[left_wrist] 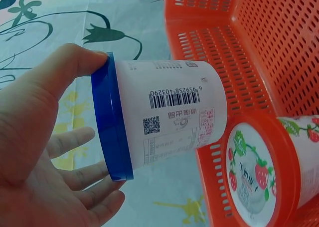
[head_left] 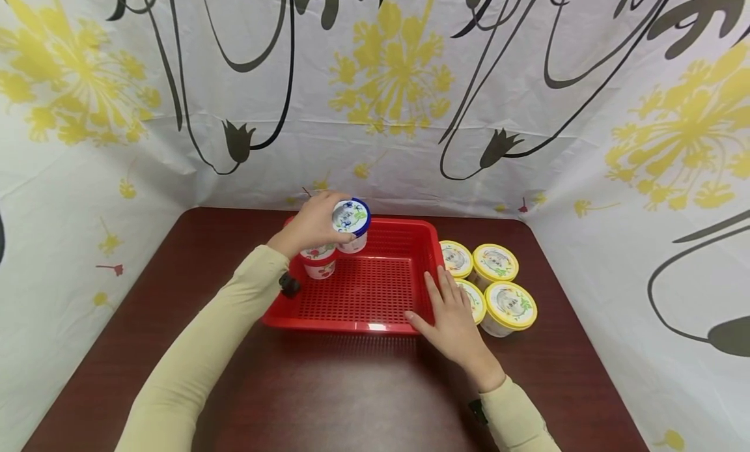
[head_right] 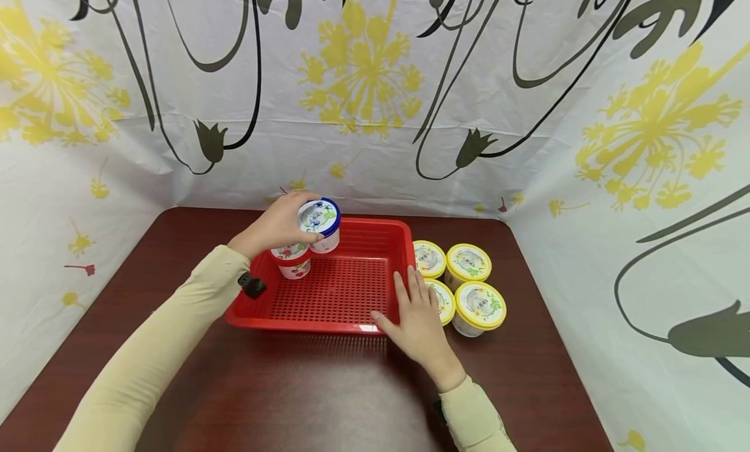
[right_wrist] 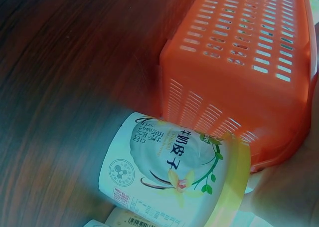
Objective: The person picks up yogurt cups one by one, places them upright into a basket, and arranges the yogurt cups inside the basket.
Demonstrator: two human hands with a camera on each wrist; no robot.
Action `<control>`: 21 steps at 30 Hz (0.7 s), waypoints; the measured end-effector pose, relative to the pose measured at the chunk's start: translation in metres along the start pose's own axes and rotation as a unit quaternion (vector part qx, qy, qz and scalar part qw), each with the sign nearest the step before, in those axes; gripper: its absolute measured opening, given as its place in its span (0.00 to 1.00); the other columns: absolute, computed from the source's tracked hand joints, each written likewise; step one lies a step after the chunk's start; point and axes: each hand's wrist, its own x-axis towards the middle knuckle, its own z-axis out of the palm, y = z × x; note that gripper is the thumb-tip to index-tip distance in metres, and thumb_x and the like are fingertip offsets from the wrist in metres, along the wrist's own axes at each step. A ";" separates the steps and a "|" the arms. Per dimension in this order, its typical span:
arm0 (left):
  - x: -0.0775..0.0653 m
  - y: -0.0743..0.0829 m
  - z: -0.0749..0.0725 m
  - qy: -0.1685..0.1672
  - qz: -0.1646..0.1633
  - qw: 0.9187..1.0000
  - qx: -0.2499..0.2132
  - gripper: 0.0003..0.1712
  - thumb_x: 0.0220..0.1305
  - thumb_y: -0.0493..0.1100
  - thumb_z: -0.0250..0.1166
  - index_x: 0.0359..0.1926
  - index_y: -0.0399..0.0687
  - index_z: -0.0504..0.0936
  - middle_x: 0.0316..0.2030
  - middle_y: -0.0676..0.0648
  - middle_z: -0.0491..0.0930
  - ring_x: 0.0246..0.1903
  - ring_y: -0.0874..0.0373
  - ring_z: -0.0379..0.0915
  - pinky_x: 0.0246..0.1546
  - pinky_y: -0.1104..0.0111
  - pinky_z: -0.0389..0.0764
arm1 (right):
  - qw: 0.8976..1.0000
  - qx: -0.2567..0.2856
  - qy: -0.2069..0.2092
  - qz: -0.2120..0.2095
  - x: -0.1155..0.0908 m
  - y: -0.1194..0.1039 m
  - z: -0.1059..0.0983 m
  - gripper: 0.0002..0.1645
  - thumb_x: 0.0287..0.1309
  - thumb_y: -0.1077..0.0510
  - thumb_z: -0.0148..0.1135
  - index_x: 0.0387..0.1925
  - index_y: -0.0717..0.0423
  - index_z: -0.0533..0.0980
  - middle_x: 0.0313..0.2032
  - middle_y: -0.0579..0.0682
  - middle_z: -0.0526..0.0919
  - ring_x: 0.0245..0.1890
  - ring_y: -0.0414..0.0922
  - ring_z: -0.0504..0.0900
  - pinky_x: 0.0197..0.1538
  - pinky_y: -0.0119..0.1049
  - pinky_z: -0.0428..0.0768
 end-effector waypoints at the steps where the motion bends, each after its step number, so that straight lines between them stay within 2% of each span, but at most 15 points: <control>1: 0.001 0.001 0.001 -0.002 0.001 1.000 -0.001 0.51 0.49 0.57 0.76 0.71 0.51 0.65 0.67 0.42 0.68 0.64 0.44 0.65 0.64 0.45 0.71 | 1.000 0.000 0.000 0.000 0.000 0.000 0.000 0.54 0.60 0.30 0.56 0.77 0.53 0.52 0.79 0.59 0.47 0.79 0.59 0.45 0.75 0.67 0.52; 7: 0.005 0.003 0.008 -0.010 0.007 1.000 -0.003 0.52 0.49 0.57 0.77 0.72 0.50 0.64 0.66 0.41 0.69 0.63 0.44 0.67 0.63 0.47 0.73 | 1.000 -0.001 -0.002 0.001 0.001 0.000 0.001 0.54 0.60 0.29 0.56 0.77 0.52 0.52 0.79 0.58 0.47 0.79 0.59 0.44 0.75 0.67 0.52; 14: 0.009 0.003 0.017 -0.023 0.010 1.000 0.004 0.51 0.49 0.56 0.77 0.71 0.50 0.64 0.69 0.42 0.67 0.66 0.44 0.64 0.65 0.48 0.73 | 1.000 0.000 0.000 0.001 0.000 0.001 0.000 0.54 0.59 0.30 0.57 0.77 0.52 0.52 0.79 0.58 0.47 0.79 0.59 0.44 0.75 0.68 0.52; 21: 0.013 0.001 0.029 -0.038 0.012 0.999 0.015 0.51 0.49 0.56 0.77 0.71 0.49 0.64 0.67 0.42 0.68 0.65 0.45 0.65 0.65 0.49 0.72 | 1.000 -0.004 -0.002 0.001 0.000 0.001 -0.001 0.54 0.59 0.29 0.56 0.77 0.51 0.52 0.79 0.58 0.47 0.79 0.59 0.45 0.75 0.67 0.53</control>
